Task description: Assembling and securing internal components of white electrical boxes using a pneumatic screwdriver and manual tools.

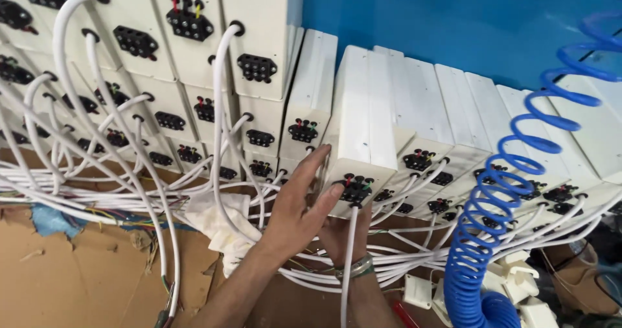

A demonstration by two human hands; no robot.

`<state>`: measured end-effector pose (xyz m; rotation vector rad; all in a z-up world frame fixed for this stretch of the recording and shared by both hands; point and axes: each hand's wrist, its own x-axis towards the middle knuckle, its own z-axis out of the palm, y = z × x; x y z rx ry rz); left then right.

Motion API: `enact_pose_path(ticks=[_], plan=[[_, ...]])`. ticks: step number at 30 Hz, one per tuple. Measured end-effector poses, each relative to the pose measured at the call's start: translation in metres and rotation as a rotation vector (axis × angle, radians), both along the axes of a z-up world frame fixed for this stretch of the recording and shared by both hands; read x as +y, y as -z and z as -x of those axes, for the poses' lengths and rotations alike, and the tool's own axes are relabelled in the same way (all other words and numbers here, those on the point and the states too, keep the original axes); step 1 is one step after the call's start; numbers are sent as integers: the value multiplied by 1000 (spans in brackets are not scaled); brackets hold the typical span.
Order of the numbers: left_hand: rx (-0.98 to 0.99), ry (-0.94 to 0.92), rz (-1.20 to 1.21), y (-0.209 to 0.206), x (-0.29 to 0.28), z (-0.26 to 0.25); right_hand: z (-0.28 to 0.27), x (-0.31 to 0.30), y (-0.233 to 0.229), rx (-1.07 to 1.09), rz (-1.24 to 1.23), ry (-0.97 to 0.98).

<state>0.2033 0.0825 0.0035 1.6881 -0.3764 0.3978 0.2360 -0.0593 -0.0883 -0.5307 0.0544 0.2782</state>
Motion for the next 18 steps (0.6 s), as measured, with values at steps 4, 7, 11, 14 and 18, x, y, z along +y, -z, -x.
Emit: enact_pose_path(ticks=[4,7,11,14,18], plan=[[86,35,7,-3,1,-1,-16,-1,31,-43,-53,-28],[39,13,-46,7,3,-4,-22,7,25,30,-81,15],[-65,-91,-214,26,4,-12,-29,13,27,188,-61,55],[44,-150,-261,32,2,-19,-36,10,40,118,-60,14],[5,-216,-310,43,3,-26,-39,4,47,96,9,14]])
